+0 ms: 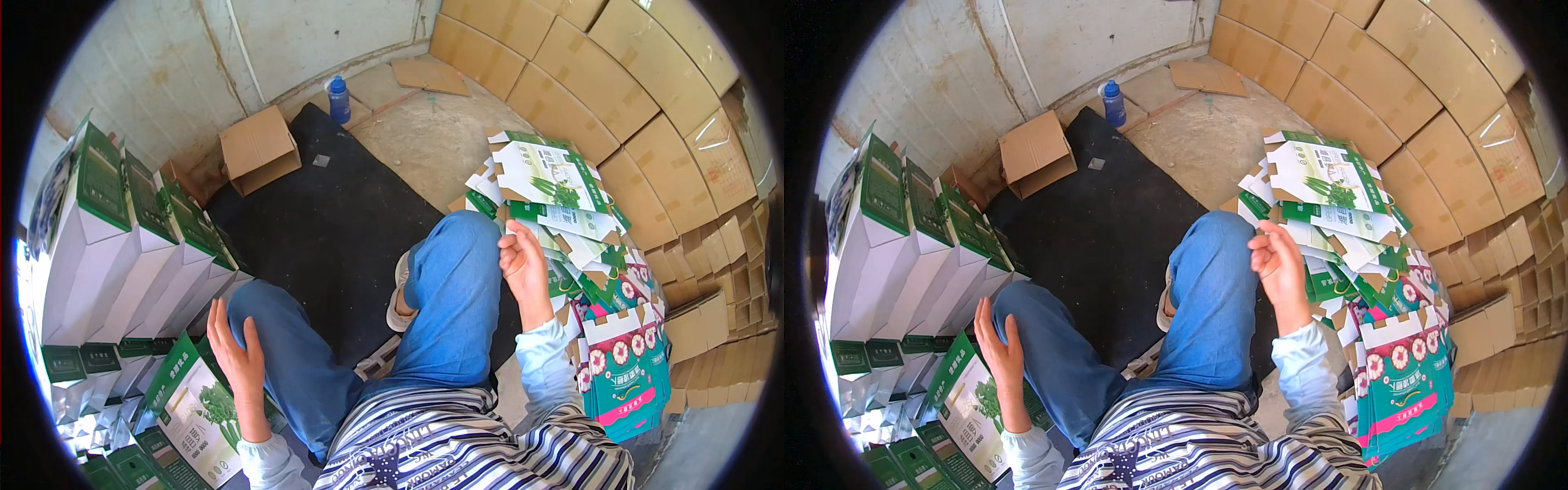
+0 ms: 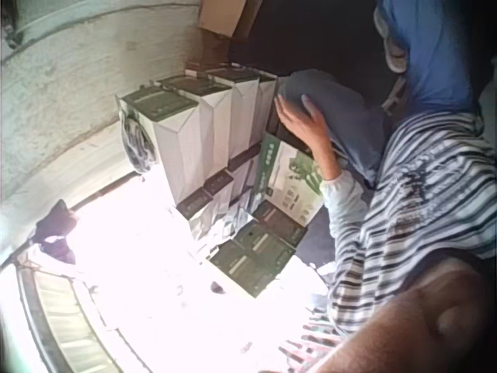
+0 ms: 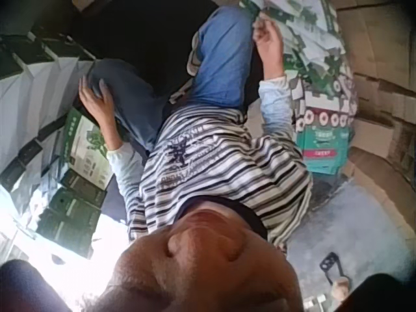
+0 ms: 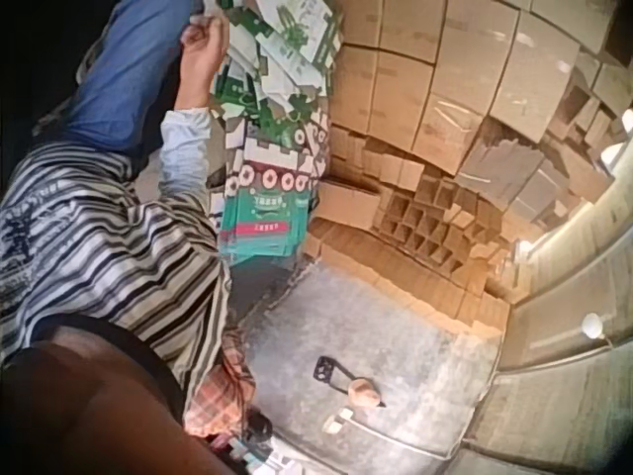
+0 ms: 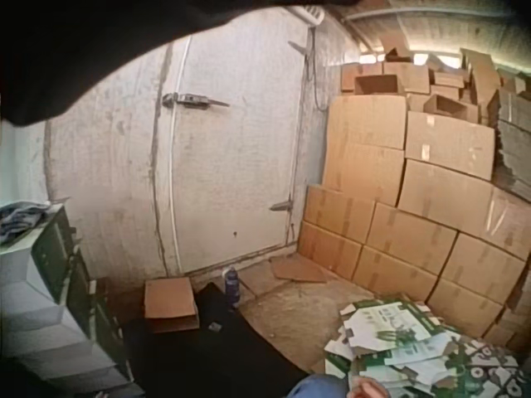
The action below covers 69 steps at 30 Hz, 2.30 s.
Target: The person folds flat cardboard sheets into packaging boxes by hand and stacks the assembled boxes onto a pile.
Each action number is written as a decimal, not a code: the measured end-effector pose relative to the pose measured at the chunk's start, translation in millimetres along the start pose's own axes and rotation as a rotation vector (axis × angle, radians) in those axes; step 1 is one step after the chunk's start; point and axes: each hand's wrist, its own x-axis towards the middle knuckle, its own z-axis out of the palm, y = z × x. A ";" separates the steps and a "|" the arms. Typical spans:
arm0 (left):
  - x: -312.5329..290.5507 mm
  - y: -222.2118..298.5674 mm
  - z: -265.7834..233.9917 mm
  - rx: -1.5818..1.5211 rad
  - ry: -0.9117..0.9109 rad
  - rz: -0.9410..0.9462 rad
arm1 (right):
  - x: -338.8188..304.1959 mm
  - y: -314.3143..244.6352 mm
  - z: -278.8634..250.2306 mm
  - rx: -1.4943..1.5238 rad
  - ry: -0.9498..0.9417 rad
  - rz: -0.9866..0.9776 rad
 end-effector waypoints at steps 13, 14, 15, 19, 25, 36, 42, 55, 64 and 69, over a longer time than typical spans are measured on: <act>43.3 19.8 17.3 0.565 -0.263 0.070 | 95.8 66.2 -213.2 -0.163 0.798 0.217; 44.1 20.8 15.6 0.612 -0.277 0.038 | 104.5 67.2 -225.1 -0.114 0.823 0.230; 45.1 20.6 13.8 0.625 -0.283 0.012 | 111.6 66.8 -237.2 -0.048 0.827 0.260; 43.3 13.3 1.1 0.659 -0.284 -0.067 | 137.2 79.2 -261.0 0.066 0.922 0.246; 28.8 -3.2 -17.4 0.588 -0.206 -0.094 | 168.2 90.2 -294.5 0.141 0.983 0.226; 29.8 -7.7 -18.9 0.611 -0.223 -0.161 | 210.6 54.3 -283.6 -0.046 0.841 0.206; 33.3 -2.6 -18.4 0.620 -0.210 -0.147 | 209.3 -22.4 -128.1 -0.010 0.549 0.060; 36.1 -8.5 -7.1 0.571 -0.197 -0.056 | 114.1 -57.8 119.8 0.698 -0.157 0.247; 26.5 -19.1 -12.4 0.541 -0.108 -0.069 | -8.9 102.7 159.4 1.067 0.034 0.799; 28.3 -7.5 -3.4 0.190 0.025 -0.051 | -60.3 136.8 141.0 1.019 -0.030 0.897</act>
